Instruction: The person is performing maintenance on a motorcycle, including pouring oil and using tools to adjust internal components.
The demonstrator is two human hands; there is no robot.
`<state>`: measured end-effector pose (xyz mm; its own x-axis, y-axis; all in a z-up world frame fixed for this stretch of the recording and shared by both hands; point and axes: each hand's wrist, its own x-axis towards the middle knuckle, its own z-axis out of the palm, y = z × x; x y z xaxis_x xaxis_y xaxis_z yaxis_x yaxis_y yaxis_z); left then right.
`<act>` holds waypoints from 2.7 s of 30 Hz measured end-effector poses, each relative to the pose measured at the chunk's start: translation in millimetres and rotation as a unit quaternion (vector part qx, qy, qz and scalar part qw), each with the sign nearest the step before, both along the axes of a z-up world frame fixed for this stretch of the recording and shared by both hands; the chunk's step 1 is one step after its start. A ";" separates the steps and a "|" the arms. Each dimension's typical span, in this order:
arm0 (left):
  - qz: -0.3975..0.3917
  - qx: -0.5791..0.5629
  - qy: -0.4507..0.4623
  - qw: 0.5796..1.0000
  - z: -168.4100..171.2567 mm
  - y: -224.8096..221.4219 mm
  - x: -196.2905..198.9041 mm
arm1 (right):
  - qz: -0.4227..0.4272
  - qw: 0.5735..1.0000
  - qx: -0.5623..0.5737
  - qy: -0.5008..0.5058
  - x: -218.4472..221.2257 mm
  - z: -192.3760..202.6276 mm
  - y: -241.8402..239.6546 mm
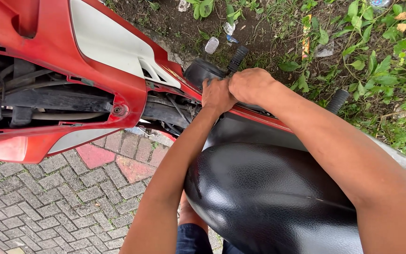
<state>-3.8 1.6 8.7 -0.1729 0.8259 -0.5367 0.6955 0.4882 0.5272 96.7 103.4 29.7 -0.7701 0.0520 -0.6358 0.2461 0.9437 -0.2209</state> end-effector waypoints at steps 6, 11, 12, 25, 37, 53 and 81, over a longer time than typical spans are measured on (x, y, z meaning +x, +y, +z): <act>-0.007 -0.002 -0.023 1.000 5.3 0.2 -2.1 | -0.034 0.999 0.026 0.008 3.8 -15.2 -7.2; 0.009 -0.004 -0.033 0.999 -1.2 -2.4 -4.6 | -0.053 0.998 0.033 0.015 2.0 -15.7 -7.7; 0.017 -0.001 -0.036 0.999 0.6 -2.3 -5.1 | -0.053 0.998 0.031 0.019 0.9 -14.0 -6.6; 0.120 0.178 -0.059 0.975 37.1 -38.7 -51.7 | -0.078 0.996 -0.031 -0.030 -4.7 40.5 -2.3; 0.078 0.183 0.018 0.980 31.5 -47.1 -45.9 | -0.187 0.968 -0.114 -0.123 -18.6 51.7 6.8; 0.024 0.237 0.180 0.954 13.5 -65.1 -61.1 | -0.094 0.971 -0.048 -0.214 32.4 -54.4 -8.5; 0.025 0.198 0.185 0.962 9.8 -67.4 -61.2 | -0.132 0.953 -0.136 -0.236 24.5 -26.2 -14.9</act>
<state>-65.0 -65.7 18.6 -0.3372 0.9384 -0.0749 0.8523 0.3381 0.3991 121.2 88.5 3.5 -0.3779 -0.0129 -0.9258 0.5995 0.7586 -0.2552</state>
